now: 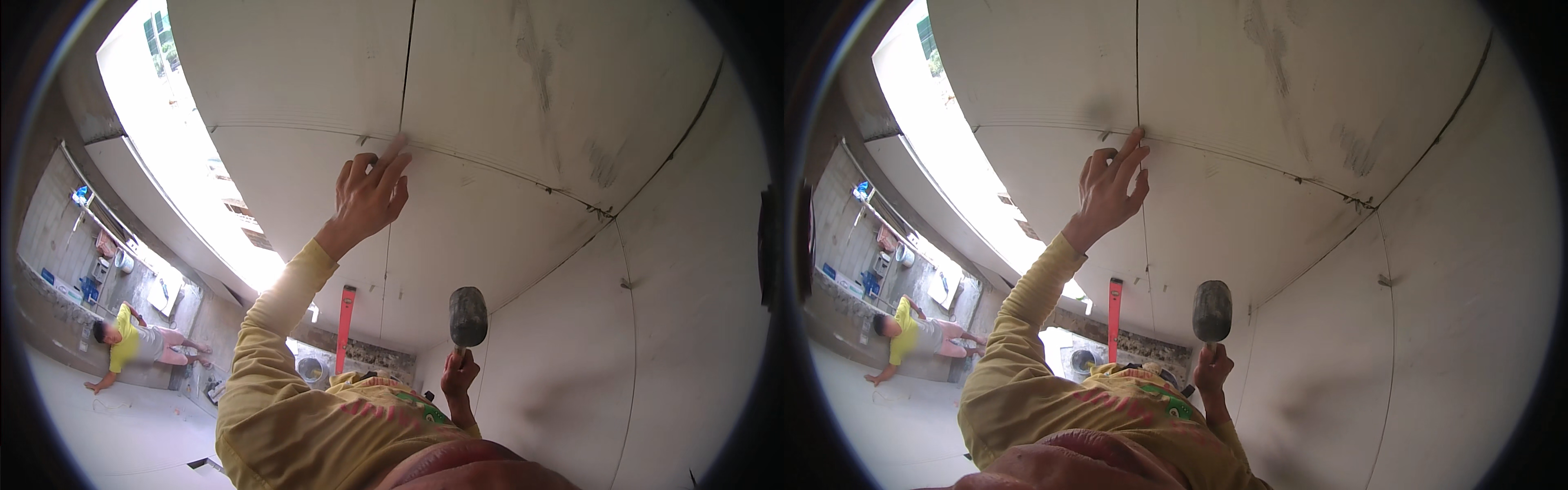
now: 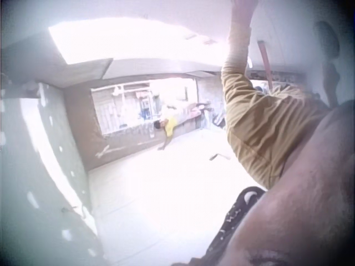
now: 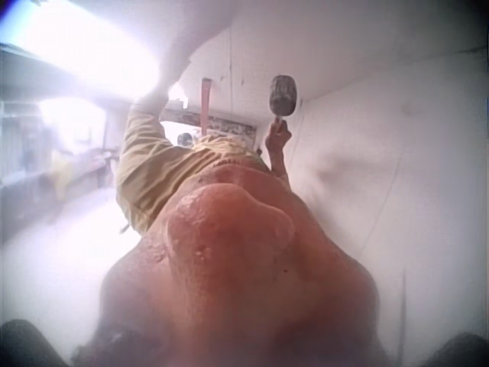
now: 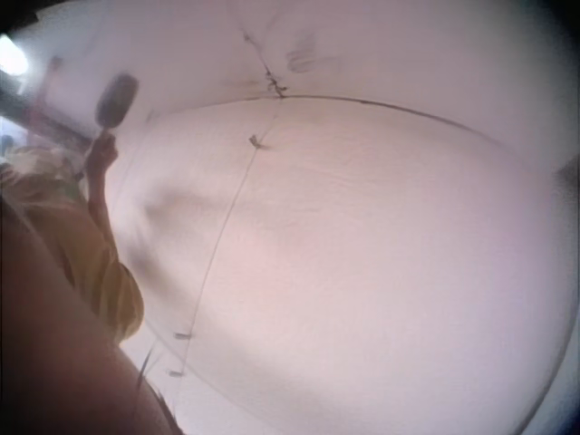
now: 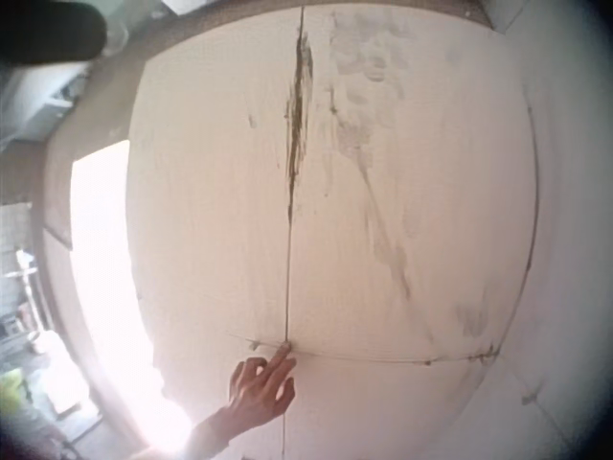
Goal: The person installs ceiling tiles by tapping them into place with a rubber mallet, measures gaps with a tape measure, and uses a level to ensure alignment. The person also retrieves materials from a bucket and adjusts tile positions.
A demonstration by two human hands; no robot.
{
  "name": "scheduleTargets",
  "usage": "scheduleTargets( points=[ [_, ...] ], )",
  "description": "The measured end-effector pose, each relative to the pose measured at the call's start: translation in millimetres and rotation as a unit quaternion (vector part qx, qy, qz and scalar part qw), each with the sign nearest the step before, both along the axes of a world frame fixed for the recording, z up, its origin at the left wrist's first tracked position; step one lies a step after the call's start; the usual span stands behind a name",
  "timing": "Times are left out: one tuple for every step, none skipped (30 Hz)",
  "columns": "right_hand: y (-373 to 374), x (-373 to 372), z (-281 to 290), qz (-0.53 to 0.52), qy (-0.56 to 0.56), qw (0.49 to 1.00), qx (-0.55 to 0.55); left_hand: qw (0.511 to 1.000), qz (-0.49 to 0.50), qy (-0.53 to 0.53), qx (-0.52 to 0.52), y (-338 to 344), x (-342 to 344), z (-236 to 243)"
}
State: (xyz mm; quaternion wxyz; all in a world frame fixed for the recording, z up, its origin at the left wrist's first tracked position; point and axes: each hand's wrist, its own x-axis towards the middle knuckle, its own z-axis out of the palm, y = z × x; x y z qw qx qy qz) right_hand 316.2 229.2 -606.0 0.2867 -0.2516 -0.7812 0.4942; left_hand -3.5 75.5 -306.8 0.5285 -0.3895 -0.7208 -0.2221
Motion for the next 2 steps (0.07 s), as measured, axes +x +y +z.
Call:
scheduleTargets(
  points=[
    [0, -2, -2, 0.002, -0.003, 1.000, 0.008, 1.000, -0.003, 0.009, 0.007, -1, -1, 10],
    [0, -3, -3, 0.003, -0.006, 1.000, 0.016, 0.999, -0.003, 0.033, 0.020, -1, -9, 27]
  ],
)
